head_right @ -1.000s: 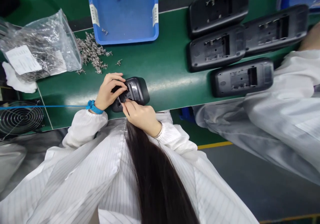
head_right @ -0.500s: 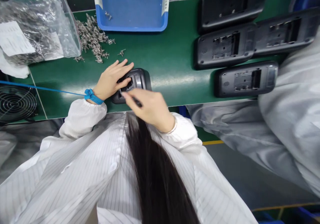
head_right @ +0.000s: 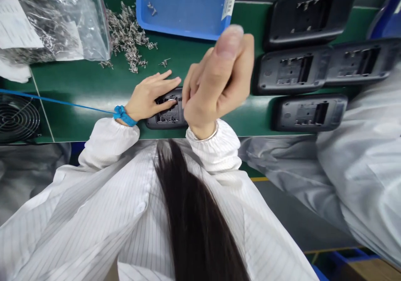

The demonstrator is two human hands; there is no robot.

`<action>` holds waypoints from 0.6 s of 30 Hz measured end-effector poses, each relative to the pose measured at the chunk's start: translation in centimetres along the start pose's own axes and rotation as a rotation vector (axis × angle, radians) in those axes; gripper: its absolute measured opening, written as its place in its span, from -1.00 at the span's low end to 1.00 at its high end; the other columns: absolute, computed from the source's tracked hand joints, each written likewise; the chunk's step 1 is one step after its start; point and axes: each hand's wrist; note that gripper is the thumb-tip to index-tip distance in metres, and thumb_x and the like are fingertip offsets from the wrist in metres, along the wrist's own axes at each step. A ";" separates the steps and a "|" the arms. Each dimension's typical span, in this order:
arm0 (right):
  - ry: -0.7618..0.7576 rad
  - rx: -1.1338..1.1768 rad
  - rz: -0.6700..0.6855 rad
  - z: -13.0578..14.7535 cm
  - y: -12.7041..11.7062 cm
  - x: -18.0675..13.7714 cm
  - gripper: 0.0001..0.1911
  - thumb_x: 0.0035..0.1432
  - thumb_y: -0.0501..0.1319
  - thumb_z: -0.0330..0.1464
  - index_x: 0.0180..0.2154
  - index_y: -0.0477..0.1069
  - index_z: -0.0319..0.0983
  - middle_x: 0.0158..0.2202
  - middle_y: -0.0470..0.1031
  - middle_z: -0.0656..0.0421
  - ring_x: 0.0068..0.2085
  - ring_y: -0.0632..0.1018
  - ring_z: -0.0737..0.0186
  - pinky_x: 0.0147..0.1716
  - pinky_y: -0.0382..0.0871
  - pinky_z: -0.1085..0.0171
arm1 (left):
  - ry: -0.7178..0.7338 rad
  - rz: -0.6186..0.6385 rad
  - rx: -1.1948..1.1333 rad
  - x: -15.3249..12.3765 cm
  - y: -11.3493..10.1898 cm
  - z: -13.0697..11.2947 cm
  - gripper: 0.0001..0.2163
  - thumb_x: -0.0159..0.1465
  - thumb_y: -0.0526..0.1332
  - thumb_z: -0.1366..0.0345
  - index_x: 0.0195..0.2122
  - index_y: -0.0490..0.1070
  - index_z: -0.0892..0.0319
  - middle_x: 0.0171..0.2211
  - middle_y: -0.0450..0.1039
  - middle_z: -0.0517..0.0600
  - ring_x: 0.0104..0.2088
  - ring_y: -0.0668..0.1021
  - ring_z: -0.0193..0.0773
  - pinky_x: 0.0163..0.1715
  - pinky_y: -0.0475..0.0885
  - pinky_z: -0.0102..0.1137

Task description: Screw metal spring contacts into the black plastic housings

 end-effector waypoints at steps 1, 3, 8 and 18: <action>-0.027 -0.006 -0.055 0.0 0.4 0.4 0.06 0.16 -0.61 0.19 -0.08 0.50 -0.20 -0.51 0.27 0.16 -0.47 0.53 0.32 -0.53 0.36 0.33 | -0.001 0.003 -0.009 0.0 0.0 0.0 -0.48 0.32 0.12 -0.02 0.28 0.24 -0.02 0.22 0.36 -0.02 0.33 0.26 0.01 0.32 0.16 -0.01; -0.076 -0.015 0.003 -0.3 0.7 1.0 0.06 0.16 -0.57 0.21 -0.06 0.49 -0.24 -0.45 0.33 0.14 -0.42 0.56 0.32 -0.50 0.39 0.33 | -0.006 0.014 -0.025 -0.1 0.0 -0.1 -0.45 0.32 0.12 -0.02 0.30 0.21 0.02 0.23 0.35 0.01 0.34 0.24 0.03 0.32 0.13 0.01; -0.106 -0.002 0.050 -0.8 1.6 2.4 0.04 0.19 -0.54 0.16 -0.04 0.50 -0.31 -0.34 0.42 0.09 -0.34 0.60 0.32 -0.48 0.38 0.39 | -0.026 0.018 -0.110 -0.1 -0.1 -0.5 -0.39 0.28 0.16 -0.07 0.31 0.19 0.04 0.26 0.31 0.04 0.35 0.20 0.07 0.35 0.05 0.02; -0.077 -0.046 -0.471 3.0 6.0 1.6 -0.14 0.29 -0.49 0.02 0.08 0.42 -0.20 -0.31 0.39 0.17 -0.34 0.58 0.41 -0.55 0.16 0.43 | -0.021 0.021 -0.153 -0.2 -0.1 -0.5 -0.47 0.36 0.04 -0.07 0.29 0.21 0.01 0.25 0.32 -0.01 0.36 0.19 0.01 0.36 0.02 0.02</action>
Point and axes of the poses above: each hand's wrist, its own x-axis towards the middle knuckle, its own y-axis out of the palm, z = x × y
